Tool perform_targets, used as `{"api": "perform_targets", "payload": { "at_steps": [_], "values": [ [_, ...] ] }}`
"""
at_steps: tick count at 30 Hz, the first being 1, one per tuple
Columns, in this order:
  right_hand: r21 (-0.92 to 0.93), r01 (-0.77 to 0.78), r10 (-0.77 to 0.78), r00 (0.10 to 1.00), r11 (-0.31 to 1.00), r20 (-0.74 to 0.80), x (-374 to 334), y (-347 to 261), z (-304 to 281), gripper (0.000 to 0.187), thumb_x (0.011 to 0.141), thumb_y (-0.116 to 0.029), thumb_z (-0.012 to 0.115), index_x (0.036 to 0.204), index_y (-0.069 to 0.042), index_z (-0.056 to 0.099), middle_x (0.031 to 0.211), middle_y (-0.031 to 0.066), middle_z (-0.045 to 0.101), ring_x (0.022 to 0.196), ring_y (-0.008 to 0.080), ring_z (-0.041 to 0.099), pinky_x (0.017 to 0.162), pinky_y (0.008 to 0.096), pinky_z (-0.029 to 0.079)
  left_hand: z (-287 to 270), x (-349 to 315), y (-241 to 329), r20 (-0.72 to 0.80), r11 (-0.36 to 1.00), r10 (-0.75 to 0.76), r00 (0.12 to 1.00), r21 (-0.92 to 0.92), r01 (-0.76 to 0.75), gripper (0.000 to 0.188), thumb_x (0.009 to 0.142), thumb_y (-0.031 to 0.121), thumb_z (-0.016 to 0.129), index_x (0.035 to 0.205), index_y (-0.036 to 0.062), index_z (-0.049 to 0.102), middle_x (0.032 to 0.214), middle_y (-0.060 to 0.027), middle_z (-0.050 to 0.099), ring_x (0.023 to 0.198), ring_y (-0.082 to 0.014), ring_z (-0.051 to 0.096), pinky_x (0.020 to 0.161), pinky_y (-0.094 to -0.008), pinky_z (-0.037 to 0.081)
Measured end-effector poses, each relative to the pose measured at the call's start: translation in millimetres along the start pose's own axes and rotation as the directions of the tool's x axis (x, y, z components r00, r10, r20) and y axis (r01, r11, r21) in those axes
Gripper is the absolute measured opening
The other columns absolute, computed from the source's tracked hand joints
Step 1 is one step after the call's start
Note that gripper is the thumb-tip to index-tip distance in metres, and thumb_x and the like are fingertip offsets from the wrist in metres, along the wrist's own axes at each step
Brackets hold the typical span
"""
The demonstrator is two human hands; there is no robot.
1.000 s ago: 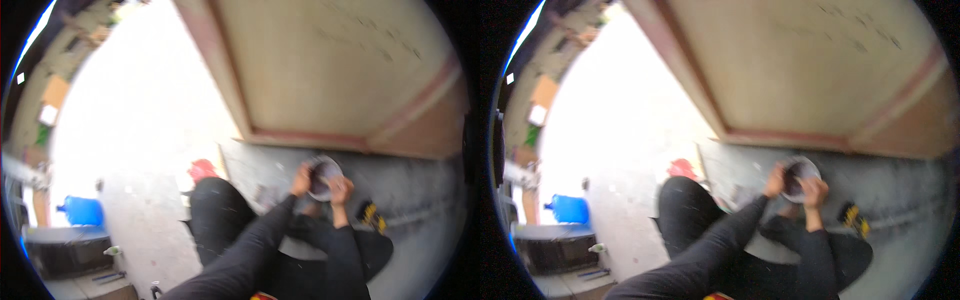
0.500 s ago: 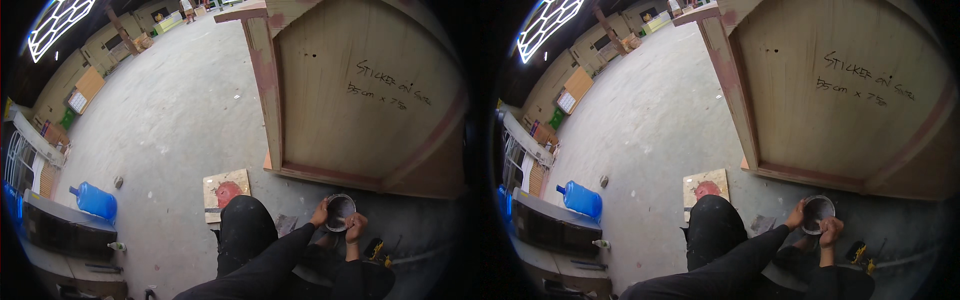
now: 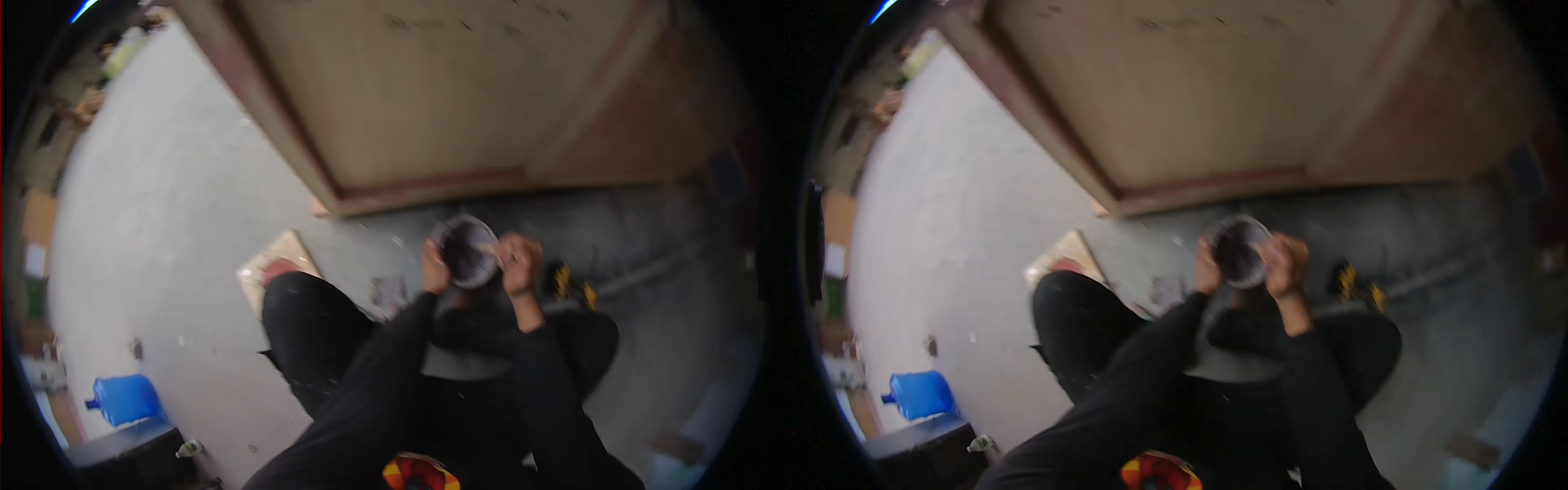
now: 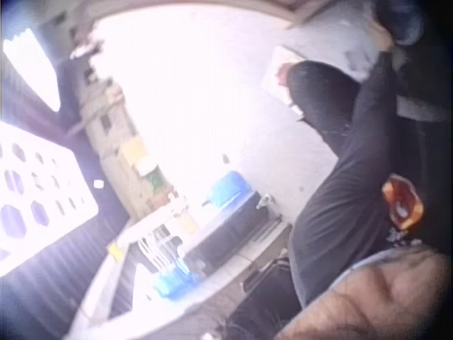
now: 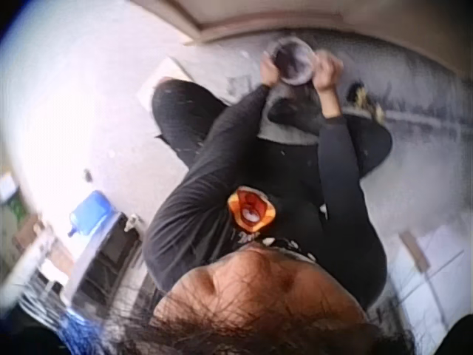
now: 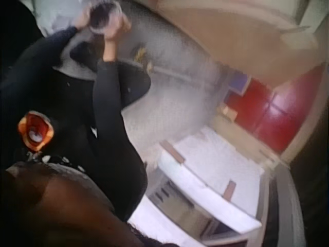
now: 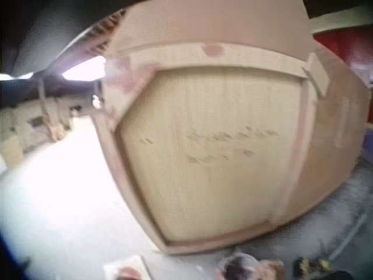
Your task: Mix paint in a bucket using a wooden stick in a workshop setting.
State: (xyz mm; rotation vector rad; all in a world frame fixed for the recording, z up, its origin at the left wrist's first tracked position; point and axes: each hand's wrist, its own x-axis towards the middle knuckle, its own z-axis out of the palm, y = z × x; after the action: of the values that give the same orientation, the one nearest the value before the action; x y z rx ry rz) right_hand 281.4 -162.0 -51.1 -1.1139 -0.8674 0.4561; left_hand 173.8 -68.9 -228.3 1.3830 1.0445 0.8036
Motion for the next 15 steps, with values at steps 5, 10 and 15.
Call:
{"api": "perform_targets", "payload": {
  "at_steps": [5, 10, 15],
  "values": [
    [-0.038, 0.064, -0.065, 0.998, 0.997, -0.016, -0.6, 3.6, -3.2, 0.049, 0.087, -0.035, 0.044, 0.051, -0.003, 0.035, 0.048, 0.0056, 0.041, 0.045, 0.0136, 0.041, 0.045, 0.0277, 0.03, 14.9, -7.5, 13.3, -0.039, 0.981, 0.192, 0.981, 0.002, -0.192, 0.05, 0.102, 0.031, 0.023, 0.133, -0.0029, 0.043, 0.136, -0.0229, 0.044, 0.129, -0.0372, 0.038, 0.109, -0.0394, 0.027],
    [-0.013, 0.006, -0.006, 0.999, 1.0, -0.041, -19.6, 17.6, -25.9, 0.044, 0.088, -0.034, 0.045, 0.056, -0.005, 0.037, 0.051, 0.0043, 0.037, 0.046, 0.0138, 0.038, 0.046, 0.0284, 0.031, 17.5, -14.7, 33.1, 0.019, 0.976, 0.214, 0.977, 0.023, -0.215, 0.049, 0.102, 0.03, 0.024, 0.132, -0.0027, 0.044, 0.136, -0.0241, 0.043, 0.129, -0.0382, 0.037, 0.109, -0.0399, 0.026],
    [0.103, 0.118, -0.116, 0.993, 0.988, -0.019, 1.3, -41.3, -8.8, 0.039, 0.089, -0.033, 0.043, 0.06, -0.007, 0.036, 0.054, 0.0023, 0.033, 0.046, 0.0145, 0.032, 0.047, 0.0289, 0.03, 10.4, -12.4, 21.4, 0.01, 0.97, 0.233, 0.972, 0.062, -0.233, 0.048, 0.102, 0.03, 0.024, 0.133, -0.0018, 0.044, 0.136, -0.0243, 0.043, 0.13, -0.0381, 0.037, 0.11, -0.0403, 0.026]
  ]
}}
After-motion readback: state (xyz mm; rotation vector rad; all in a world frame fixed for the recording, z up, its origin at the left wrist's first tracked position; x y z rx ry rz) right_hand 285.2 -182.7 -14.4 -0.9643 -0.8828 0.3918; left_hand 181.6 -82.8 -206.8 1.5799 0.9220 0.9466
